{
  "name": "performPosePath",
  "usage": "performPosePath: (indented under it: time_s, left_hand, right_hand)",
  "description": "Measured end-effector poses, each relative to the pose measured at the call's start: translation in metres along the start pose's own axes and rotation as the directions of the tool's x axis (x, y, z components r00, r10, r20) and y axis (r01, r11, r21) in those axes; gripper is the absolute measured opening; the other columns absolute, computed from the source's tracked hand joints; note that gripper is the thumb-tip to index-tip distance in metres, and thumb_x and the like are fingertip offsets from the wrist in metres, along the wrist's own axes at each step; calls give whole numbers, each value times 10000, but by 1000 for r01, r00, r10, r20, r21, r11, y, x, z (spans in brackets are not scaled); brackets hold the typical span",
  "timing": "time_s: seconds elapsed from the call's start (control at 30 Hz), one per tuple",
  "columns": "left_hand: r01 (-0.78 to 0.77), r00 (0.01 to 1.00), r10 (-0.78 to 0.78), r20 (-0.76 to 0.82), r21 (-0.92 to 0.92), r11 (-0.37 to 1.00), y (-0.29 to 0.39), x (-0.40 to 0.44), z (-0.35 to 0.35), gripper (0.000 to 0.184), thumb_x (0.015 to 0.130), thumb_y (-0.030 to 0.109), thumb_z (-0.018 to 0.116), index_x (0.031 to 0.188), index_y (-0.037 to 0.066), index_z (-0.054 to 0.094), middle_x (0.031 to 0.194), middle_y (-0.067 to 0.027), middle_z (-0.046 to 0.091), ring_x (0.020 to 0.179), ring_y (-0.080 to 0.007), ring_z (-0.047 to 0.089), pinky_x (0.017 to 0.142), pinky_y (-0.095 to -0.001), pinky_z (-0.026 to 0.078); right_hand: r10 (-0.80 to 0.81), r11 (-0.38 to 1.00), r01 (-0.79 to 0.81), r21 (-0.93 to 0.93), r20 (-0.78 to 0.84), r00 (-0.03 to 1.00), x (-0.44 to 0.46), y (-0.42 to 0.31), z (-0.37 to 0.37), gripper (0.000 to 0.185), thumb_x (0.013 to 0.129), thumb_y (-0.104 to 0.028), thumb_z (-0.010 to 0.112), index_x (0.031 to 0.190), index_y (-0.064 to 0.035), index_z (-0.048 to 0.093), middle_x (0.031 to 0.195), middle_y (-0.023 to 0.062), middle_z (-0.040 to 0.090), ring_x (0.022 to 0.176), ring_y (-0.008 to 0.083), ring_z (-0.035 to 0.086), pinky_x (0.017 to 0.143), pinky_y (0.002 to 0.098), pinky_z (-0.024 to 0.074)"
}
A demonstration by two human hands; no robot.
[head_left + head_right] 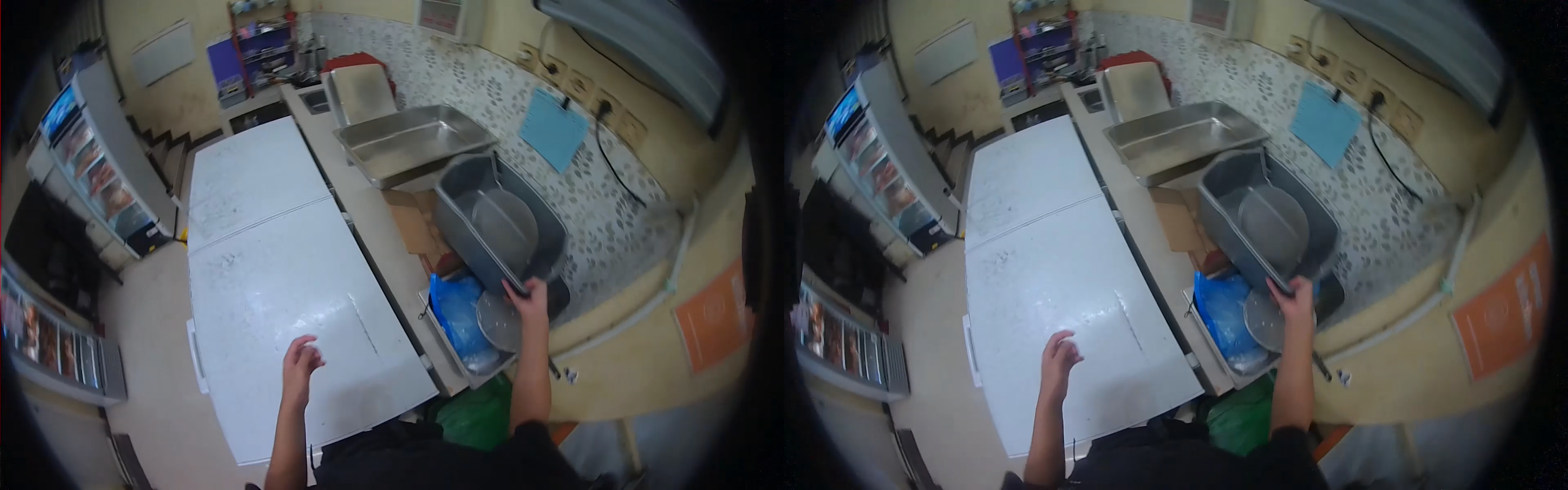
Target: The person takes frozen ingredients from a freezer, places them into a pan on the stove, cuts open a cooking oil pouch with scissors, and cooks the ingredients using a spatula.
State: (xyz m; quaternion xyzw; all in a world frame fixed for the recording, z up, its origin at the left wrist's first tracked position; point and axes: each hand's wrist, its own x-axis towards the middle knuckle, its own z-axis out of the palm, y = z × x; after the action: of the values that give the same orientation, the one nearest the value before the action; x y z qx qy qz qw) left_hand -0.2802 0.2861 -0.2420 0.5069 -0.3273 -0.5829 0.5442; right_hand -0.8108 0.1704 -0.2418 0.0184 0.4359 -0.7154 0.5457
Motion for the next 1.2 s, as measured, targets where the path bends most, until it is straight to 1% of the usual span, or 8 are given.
performPosePath:
  time_s: [0.3, 0.47, 0.57, 0.67, 0.73, 1.0, 1.07, 1.2]
  left_hand:
    - [-359, 811, 114, 573, 335, 871, -43, 211, 232, 309, 925, 153, 578, 1208, 31, 558, 1066, -94, 652, 986, -220, 628, 867, -340, 500]
    - [-435, 885, 75, 460, 756, 490, -93, 324, 347, 427, 901, 341, 576, 1193, 30, 591, 1185, -198, 632, 1155, -337, 581, 948, -428, 459]
    - [-399, 907, -82, 413, 905, 151, -87, 359, 368, 495, 886, 431, 585, 1220, 66, 599, 1251, -184, 612, 1212, -276, 556, 971, -414, 429]
    - [-396, 910, -110, 401, 916, 65, -96, 380, 383, 548, 867, 495, 592, 1232, 87, 615, 1281, -156, 610, 1199, -228, 577, 997, -395, 395]
    - [-461, 877, -91, 472, 879, 125, -101, 400, 380, 572, 912, 531, 476, 1174, 54, 652, 1243, -197, 621, 1165, -280, 596, 963, -424, 433]
    - [-597, 609, -309, 731, 679, 428, -6, 295, 380, 679, 992, 517, 280, 952, 3, 723, 1058, -255, 667, 1063, -399, 621, 922, -496, 483]
    - [-703, 519, -253, 816, 576, 416, -42, 267, 372, 520, 971, 408, 376, 954, 18, 720, 1018, -245, 672, 1015, -403, 632, 877, -492, 507]
    - [-642, 612, -206, 763, 632, 434, -107, 288, 384, 300, 889, 269, 541, 936, 26, 711, 1018, -227, 678, 963, -388, 651, 820, -463, 540]
  right_hand:
    - [-89, 986, 91, 141, -21, 996, -75, -48, 9, 180, 701, 8, 514, 857, 38, 430, 1177, 316, 396, 1131, 537, 409, 1057, 654, 391]
    - [-174, 974, 187, 129, -104, 979, -107, -62, 26, 254, 705, 8, 524, 940, 53, 439, 1183, 325, 411, 1174, 550, 400, 1064, 663, 376]
    - [-180, 973, 194, 127, -114, 977, -122, -69, 27, 464, 705, -6, 525, 1144, 64, 392, 1219, 303, 415, 1172, 576, 377, 1041, 631, 427]
    - [-180, 968, 208, 139, -192, 965, -135, -74, 31, 631, 699, -16, 528, 1302, 44, 350, 1283, 269, 407, 1162, 580, 373, 1019, 593, 476]
    - [-240, 962, 261, 75, -217, 946, -144, -74, 32, 593, 704, -17, 525, 1276, 63, 388, 1221, 250, 464, 1114, 507, 490, 997, 609, 485]
    - [-337, 929, 358, 95, -182, 924, -160, -88, 28, 738, 709, -19, 513, 1414, 4, 296, 1457, 270, 241, 1278, 689, 119, 1011, 564, 497]
    - [-341, 928, 357, 103, -146, 929, -160, -95, 26, 737, 715, -21, 507, 1417, 11, 287, 1472, 270, 208, 1282, 690, 101, 998, 560, 509]
    - [-325, 933, 340, 121, -128, 937, -160, -98, 27, 740, 725, -23, 501, 1430, -9, 274, 1483, 274, 183, 1279, 696, 93, 973, 563, 527]
